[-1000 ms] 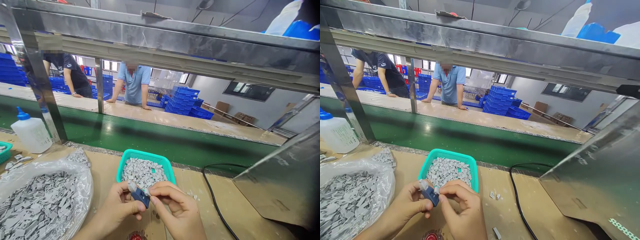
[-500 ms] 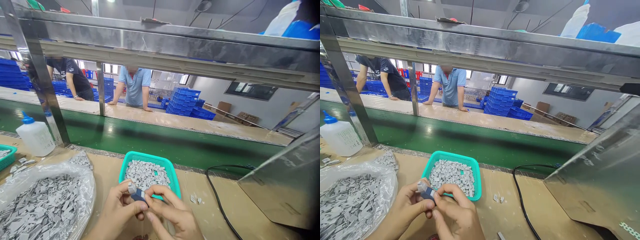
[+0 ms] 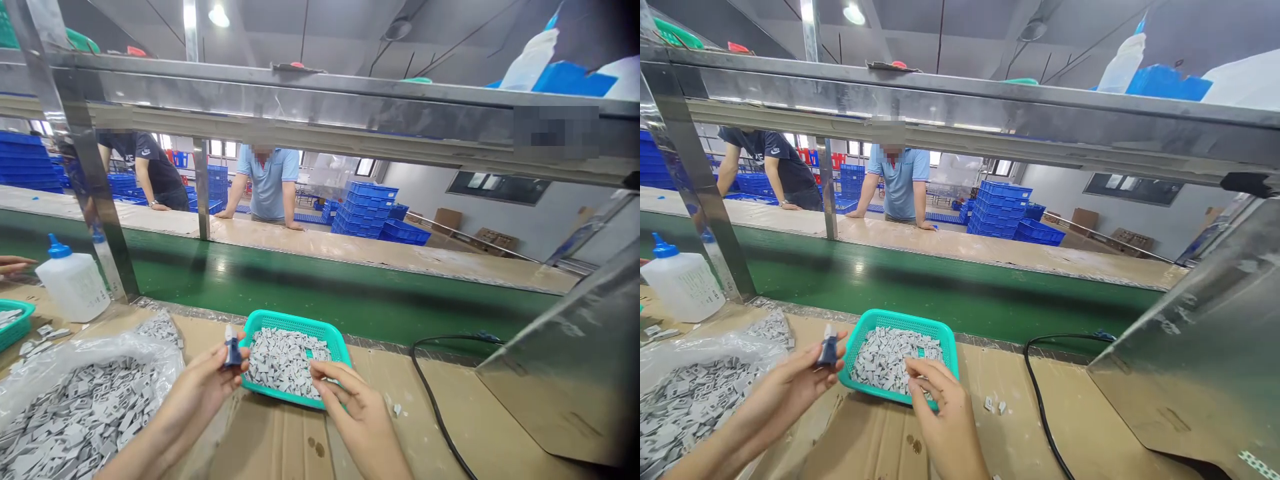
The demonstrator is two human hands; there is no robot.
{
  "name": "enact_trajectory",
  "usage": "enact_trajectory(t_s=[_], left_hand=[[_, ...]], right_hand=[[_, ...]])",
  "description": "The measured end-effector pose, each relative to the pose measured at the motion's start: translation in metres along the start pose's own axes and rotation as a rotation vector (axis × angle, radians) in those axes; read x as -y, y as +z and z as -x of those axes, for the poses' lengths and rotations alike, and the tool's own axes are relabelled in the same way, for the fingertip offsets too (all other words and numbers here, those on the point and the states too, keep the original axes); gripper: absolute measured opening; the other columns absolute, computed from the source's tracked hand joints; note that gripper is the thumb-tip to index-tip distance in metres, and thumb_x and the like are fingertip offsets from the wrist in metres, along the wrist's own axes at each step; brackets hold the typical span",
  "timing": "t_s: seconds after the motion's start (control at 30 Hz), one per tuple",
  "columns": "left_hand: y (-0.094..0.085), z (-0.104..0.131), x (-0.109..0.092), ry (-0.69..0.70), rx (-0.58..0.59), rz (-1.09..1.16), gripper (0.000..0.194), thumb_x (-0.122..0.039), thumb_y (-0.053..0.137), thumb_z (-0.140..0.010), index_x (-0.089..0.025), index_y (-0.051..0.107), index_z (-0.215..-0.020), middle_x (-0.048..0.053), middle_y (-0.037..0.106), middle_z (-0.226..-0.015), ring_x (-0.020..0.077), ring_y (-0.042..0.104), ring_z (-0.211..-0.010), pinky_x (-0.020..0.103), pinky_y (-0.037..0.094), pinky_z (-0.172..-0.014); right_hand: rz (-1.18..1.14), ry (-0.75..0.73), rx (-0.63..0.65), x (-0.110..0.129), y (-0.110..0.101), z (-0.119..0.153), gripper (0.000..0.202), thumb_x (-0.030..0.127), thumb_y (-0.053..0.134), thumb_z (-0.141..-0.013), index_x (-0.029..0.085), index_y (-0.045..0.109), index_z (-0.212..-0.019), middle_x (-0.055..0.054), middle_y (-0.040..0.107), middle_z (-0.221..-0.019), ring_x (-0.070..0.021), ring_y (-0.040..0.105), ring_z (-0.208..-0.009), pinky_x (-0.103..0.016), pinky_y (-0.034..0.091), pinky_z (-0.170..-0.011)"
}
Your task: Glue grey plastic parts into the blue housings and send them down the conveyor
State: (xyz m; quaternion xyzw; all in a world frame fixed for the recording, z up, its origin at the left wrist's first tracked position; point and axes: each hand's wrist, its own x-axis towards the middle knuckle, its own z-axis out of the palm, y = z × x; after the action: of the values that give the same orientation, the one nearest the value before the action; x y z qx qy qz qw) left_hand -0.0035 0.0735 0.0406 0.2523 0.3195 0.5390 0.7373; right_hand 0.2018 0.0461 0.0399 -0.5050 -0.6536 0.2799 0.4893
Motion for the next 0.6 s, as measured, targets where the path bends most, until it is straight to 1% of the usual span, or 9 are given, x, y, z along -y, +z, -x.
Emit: enact_trajectory(t_s=[0.07, 0.13, 0.2, 0.23, 0.27, 0.33, 0.43, 0.5, 0.6], left_hand=[[-0.010, -0.009, -0.008, 0.083, 0.019, -0.153, 0.034, -0.029, 0.056, -0.072, -0.011, 0.051, -0.100, 0.004, 0.053, -0.078, 0.0126, 0.050, -0.070, 0.024, 0.039, -0.063], [-0.020, -0.028, -0.014, 0.232, 0.038, -0.462, 0.034, -0.033, 0.044, -0.077, -0.010, 0.046, -0.103, 0.003, 0.049, -0.074, 0.0117, 0.048, -0.066, 0.025, 0.039, -0.062], [-0.027, -0.055, -0.019, 0.375, 0.017, -0.830, 0.033, -0.032, 0.031, -0.082, -0.011, 0.043, -0.104, 0.002, 0.048, -0.071, 0.0124, 0.048, -0.063, 0.026, 0.039, -0.061], [-0.030, -0.071, -0.022, 0.417, 0.002, -0.964, 0.032, -0.031, 0.028, -0.083, -0.012, 0.044, -0.103, 0.002, 0.049, -0.071, 0.0132, 0.048, -0.063, 0.028, 0.039, -0.061], [-0.033, -0.088, -0.024, 0.436, -0.009, -1.053, 0.029, -0.030, 0.030, -0.083, -0.014, 0.046, -0.100, 0.002, 0.050, -0.069, 0.0142, 0.049, -0.064, 0.029, 0.039, -0.062], [-0.036, -0.121, -0.028, 0.445, -0.023, -1.176, 0.021, -0.027, 0.042, -0.080, -0.015, 0.052, -0.093, 0.002, 0.053, -0.070, 0.0162, 0.051, -0.069, 0.032, 0.040, -0.067], [-0.039, -0.164, -0.029, 0.458, -0.061, -1.326, 0.021, -0.026, 0.049, -0.079, -0.013, 0.054, -0.095, 0.005, 0.057, -0.089, 0.0175, 0.053, -0.082, 0.037, 0.042, -0.075], [-0.043, -0.183, -0.026, 0.464, -0.105, -1.384, 0.026, -0.027, 0.048, -0.081, -0.013, 0.051, -0.102, 0.007, 0.054, -0.103, 0.0185, 0.053, -0.090, 0.040, 0.043, -0.078], [-0.053, -0.194, -0.017, 0.466, -0.177, -1.427, 0.031, -0.027, 0.049, -0.081, -0.015, 0.048, -0.110, 0.008, 0.049, -0.114, 0.0214, 0.050, -0.099, 0.044, 0.042, -0.082]], right_hand=[[0.042, 0.055, 0.052, -0.007, -0.009, 0.000, 0.020, 0.018, 0.051, -0.077, 0.016, 0.065, -0.090, -0.009, 0.063, -0.089, -0.0190, 0.060, -0.084, -0.029, 0.053, -0.072], [0.120, 0.050, 0.091, -0.011, -0.012, 0.003, 0.019, 0.018, 0.049, -0.078, 0.017, 0.066, -0.086, -0.009, 0.064, -0.086, -0.0189, 0.060, -0.082, -0.029, 0.052, -0.071], [0.228, 0.004, 0.115, -0.015, -0.012, 0.005, 0.021, 0.016, 0.046, -0.079, 0.017, 0.066, -0.086, -0.008, 0.064, -0.086, -0.0188, 0.060, -0.082, -0.030, 0.050, -0.073], [0.297, -0.021, 0.131, -0.016, -0.011, 0.004, 0.023, 0.015, 0.044, -0.079, 0.017, 0.066, -0.086, -0.008, 0.064, -0.087, -0.0188, 0.059, -0.083, -0.031, 0.049, -0.074], [0.368, -0.038, 0.154, -0.018, -0.009, 0.001, 0.026, 0.013, 0.041, -0.080, 0.017, 0.065, -0.087, -0.008, 0.063, -0.088, -0.0186, 0.058, -0.084, -0.030, 0.047, -0.075], [0.482, -0.044, 0.220, -0.023, -0.006, -0.010, 0.029, 0.008, 0.039, -0.078, 0.017, 0.065, -0.088, -0.008, 0.063, -0.091, -0.0179, 0.058, -0.085, -0.029, 0.046, -0.074], [0.572, -0.013, 0.339, -0.035, -0.001, -0.033, 0.027, 0.004, 0.047, -0.069, 0.017, 0.067, -0.080, -0.006, 0.065, -0.081, -0.0179, 0.059, -0.078, -0.026, 0.045, -0.069], [0.612, 0.008, 0.399, -0.044, 0.003, -0.044, 0.028, -0.001, 0.051, -0.062, 0.017, 0.069, -0.074, -0.005, 0.067, -0.076, -0.0174, 0.060, -0.073, -0.024, 0.044, -0.066], [0.673, 0.049, 0.455, -0.054, 0.008, -0.050, 0.032, -0.004, 0.048, -0.061, 0.016, 0.069, -0.074, -0.006, 0.067, -0.080, -0.0167, 0.059, -0.077, -0.021, 0.041, -0.065]])
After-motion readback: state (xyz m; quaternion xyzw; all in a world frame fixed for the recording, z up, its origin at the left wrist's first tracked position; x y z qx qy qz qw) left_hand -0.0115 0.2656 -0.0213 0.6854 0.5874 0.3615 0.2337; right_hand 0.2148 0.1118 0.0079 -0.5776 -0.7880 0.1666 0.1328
